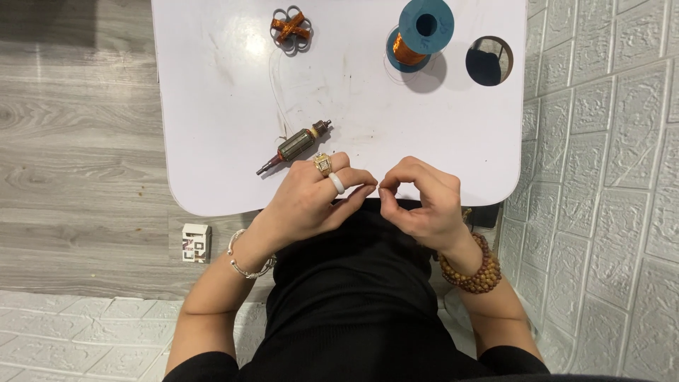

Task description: Manual winding of copper wire onto a small electric motor armature, carefully threading the wire through the slots.

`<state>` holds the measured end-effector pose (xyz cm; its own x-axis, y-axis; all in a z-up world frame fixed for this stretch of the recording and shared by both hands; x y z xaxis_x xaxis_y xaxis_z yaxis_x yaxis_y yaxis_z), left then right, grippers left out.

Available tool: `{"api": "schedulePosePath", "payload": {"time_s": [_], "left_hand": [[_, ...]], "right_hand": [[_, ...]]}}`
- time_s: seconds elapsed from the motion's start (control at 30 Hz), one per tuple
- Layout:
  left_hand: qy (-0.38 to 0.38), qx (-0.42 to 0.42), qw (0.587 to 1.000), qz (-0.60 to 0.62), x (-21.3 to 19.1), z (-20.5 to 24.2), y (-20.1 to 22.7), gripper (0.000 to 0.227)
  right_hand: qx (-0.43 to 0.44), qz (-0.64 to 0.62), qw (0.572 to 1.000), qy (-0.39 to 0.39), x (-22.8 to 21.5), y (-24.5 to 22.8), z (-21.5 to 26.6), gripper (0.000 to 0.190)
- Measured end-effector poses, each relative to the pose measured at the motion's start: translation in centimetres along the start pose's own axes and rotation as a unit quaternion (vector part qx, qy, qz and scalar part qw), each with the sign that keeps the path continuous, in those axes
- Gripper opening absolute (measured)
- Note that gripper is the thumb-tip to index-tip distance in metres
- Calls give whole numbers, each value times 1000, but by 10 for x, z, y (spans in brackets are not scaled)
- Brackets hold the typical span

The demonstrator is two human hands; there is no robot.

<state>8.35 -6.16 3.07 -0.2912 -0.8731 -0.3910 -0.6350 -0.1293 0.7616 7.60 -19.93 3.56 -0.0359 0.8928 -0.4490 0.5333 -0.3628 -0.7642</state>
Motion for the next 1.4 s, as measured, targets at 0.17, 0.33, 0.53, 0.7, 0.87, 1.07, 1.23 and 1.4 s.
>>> {"api": "schedulePosePath", "payload": {"time_s": [0.17,0.33,0.53,0.7,0.87,1.07,1.23,1.4], "left_hand": [[16,6,1000,-5,3,1,5,7],[32,11,999,-29,4,9,0,6],[42,23,999,-14,-4,8,5,4],[60,23,998,-21,-8,15,-2,6],[79,14,996,-41,-17,13,0,5],[113,13,994,-11,-20,2,3,9],[127,18,992,-1,-17,0,8,8],[151,17,988,25,-16,3,7,8]], "right_hand": [[-4,-28,1000,4,7,9,9,9],[4,-38,999,1,8,15,11,10],[11,-10,1000,25,3,25,15,11],[11,57,997,57,-4,39,26,11],[69,-9,994,86,-23,65,40,8],[43,-102,989,95,-17,39,31,12],[-16,-68,988,141,-20,19,28,30],[-62,20,979,193,-22,5,20,21]]}}
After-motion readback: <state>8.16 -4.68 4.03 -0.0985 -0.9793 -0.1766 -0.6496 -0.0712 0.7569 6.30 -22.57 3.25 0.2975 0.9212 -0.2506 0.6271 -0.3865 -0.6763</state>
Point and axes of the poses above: each hand's wrist, its own z-axis away from the middle knuckle, its own x-axis out of the palm, y = z × x, the point moved 9 cm from there along -z, towards the middle knuckle, and after that the axes turned 8 degrees about z, right-handed, at the moved point
